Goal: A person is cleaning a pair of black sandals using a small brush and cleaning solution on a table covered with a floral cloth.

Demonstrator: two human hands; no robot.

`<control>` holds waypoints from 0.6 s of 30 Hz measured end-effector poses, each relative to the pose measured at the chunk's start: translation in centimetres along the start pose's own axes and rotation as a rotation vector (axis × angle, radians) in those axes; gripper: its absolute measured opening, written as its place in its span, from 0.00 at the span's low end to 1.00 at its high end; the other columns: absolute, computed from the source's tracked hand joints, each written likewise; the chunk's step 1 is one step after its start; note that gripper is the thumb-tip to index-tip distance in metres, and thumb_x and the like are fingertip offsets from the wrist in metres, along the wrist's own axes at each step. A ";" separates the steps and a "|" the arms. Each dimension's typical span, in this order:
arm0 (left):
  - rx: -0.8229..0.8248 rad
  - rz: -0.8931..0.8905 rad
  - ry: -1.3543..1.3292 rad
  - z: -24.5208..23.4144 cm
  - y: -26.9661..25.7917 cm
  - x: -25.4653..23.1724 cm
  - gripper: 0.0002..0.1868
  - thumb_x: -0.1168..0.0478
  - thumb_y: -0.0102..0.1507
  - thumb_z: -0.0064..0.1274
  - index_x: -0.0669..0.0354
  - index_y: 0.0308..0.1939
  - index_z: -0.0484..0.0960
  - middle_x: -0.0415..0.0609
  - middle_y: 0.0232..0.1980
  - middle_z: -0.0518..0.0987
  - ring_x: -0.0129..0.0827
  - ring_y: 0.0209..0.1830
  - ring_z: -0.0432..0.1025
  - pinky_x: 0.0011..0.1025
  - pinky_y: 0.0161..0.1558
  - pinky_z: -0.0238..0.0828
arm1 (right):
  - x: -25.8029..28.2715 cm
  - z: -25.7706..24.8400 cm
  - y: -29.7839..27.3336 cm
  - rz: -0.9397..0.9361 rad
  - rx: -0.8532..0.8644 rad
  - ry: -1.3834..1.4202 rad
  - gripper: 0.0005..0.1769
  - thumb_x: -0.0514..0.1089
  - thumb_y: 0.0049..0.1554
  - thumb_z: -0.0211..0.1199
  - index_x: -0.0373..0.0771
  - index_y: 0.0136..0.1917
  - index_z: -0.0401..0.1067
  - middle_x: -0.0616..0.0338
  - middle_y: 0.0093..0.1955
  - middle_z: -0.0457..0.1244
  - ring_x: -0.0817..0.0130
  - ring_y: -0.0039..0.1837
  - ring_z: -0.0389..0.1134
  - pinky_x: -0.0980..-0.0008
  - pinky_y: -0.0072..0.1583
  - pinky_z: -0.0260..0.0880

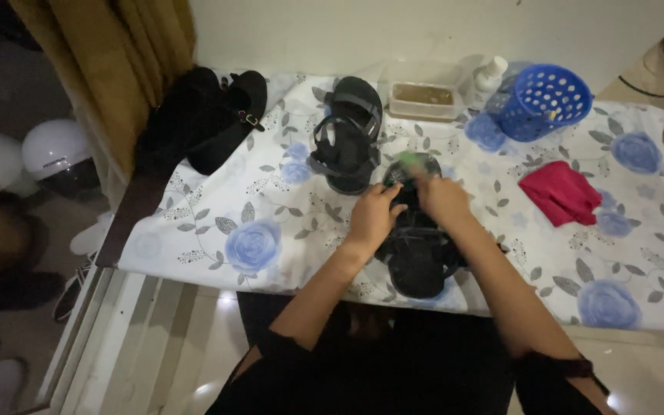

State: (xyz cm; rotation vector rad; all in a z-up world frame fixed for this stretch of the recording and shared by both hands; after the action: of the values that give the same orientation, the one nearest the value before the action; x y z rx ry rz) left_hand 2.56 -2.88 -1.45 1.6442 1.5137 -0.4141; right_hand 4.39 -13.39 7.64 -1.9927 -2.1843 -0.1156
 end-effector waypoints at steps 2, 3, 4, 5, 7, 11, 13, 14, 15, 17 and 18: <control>0.006 0.019 -0.014 1.3 0.1 1.8 0.26 0.43 0.57 0.48 0.63 0.44 0.74 0.54 0.39 0.72 0.40 0.36 0.66 0.31 0.34 0.64 | -0.8 0.9 -0.3 -0.052 0.026 -0.008 0.21 0.53 0.56 0.43 0.41 0.51 0.70 0.40 0.40 0.65 0.43 0.47 0.67 0.48 0.47 0.68; 0.007 0.039 -0.027 2.0 0.3 2.6 0.28 0.40 0.55 0.49 0.62 0.44 0.73 0.53 0.41 0.70 0.40 0.37 0.66 0.30 0.34 0.63 | -1.1 1.2 -0.4 -0.108 0.049 -0.018 0.19 0.53 0.57 0.43 0.51 0.54 0.70 0.43 0.40 0.66 0.44 0.47 0.67 0.49 0.47 0.68; 0.008 0.043 -0.027 1.7 0.5 2.5 0.28 0.40 0.55 0.49 0.62 0.44 0.73 0.53 0.41 0.70 0.40 0.37 0.66 0.30 0.34 0.63 | -1.6 0.8 0.0 -0.105 0.046 -0.017 0.19 0.53 0.57 0.43 0.51 0.54 0.70 0.43 0.40 0.66 0.44 0.47 0.67 0.49 0.47 0.68; 0.037 0.076 0.018 1.5 0.7 2.5 0.27 0.39 0.55 0.47 0.58 0.44 0.74 0.49 0.40 0.70 0.37 0.36 0.66 0.28 0.33 0.63 | -2.2 0.3 0.3 -0.031 0.004 -0.039 0.20 0.53 0.59 0.39 0.47 0.54 0.70 0.41 0.39 0.65 0.43 0.47 0.67 0.49 0.47 0.68; 0.068 0.092 0.062 1.1 0.0 2.2 0.25 0.39 0.56 0.46 0.54 0.45 0.75 0.45 0.39 0.71 0.33 0.34 0.66 0.26 0.32 0.63 | -2.0 -0.3 -0.2 0.038 -0.024 -0.067 0.23 0.52 0.61 0.35 0.44 0.54 0.69 0.38 0.37 0.65 0.42 0.46 0.67 0.49 0.48 0.67; 0.065 0.103 0.109 1.2 0.3 2.5 0.25 0.41 0.56 0.47 0.56 0.47 0.74 0.48 0.38 0.71 0.36 0.33 0.66 0.29 0.31 0.63 | -1.2 1.7 0.3 -0.060 -0.003 0.001 0.18 0.50 0.58 0.42 0.43 0.49 0.71 0.38 0.37 0.65 0.42 0.46 0.67 0.49 0.46 0.67; 0.068 0.134 0.160 0.6 0.7 2.0 0.26 0.41 0.56 0.48 0.54 0.49 0.74 0.48 0.39 0.71 0.35 0.33 0.67 0.30 0.30 0.64 | -1.3 2.1 0.7 -0.155 0.028 0.015 0.16 0.50 0.57 0.44 0.47 0.49 0.71 0.40 0.38 0.65 0.43 0.47 0.67 0.50 0.47 0.67; 0.102 0.123 0.124 -0.4 0.5 1.2 0.24 0.45 0.57 0.48 0.57 0.49 0.74 0.51 0.38 0.72 0.38 0.33 0.69 0.30 0.29 0.67 | -1.1 1.1 0.4 -0.042 0.016 -0.022 0.20 0.52 0.58 0.41 0.44 0.49 0.72 0.39 0.38 0.65 0.43 0.46 0.67 0.50 0.47 0.67; 0.137 0.112 0.088 -1.4 0.3 0.4 0.22 0.48 0.59 0.48 0.60 0.50 0.74 0.55 0.37 0.73 0.41 0.32 0.70 0.31 0.28 0.69 | -0.9 0.0 0.0 0.071 0.004 -0.057 0.24 0.54 0.59 0.38 0.41 0.50 0.72 0.38 0.39 0.66 0.43 0.46 0.68 0.50 0.48 0.67; 0.155 0.120 0.155 -1.5 0.1 0.1 0.22 0.48 0.59 0.47 0.57 0.50 0.74 0.52 0.37 0.73 0.39 0.32 0.72 0.30 0.28 0.70 | -3.0 0.0 0.5 0.085 -0.059 -0.003 0.20 0.49 0.58 0.41 0.46 0.56 0.69 0.37 0.40 0.65 0.42 0.47 0.67 0.48 0.49 0.66; 0.166 0.135 0.227 -1.8 0.4 0.0 0.22 0.47 0.59 0.46 0.55 0.50 0.74 0.50 0.37 0.74 0.38 0.33 0.73 0.29 0.28 0.71 | -3.7 -0.2 1.0 0.095 -0.131 0.054 0.20 0.45 0.57 0.43 0.50 0.62 0.65 0.36 0.41 0.65 0.42 0.48 0.67 0.46 0.49 0.65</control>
State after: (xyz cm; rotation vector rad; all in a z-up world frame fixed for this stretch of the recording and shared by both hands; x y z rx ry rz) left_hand 2.36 -1.45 -0.23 1.9665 1.5538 -0.2932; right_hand 5.73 -16.96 7.09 -2.1317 -2.0951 -0.3037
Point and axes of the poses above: each hand's wrist, its own y-axis towards the middle knuckle, its own z-axis out of the palm, x = y × z, the point moved 1 cm from there along y, towards the middle knuckle
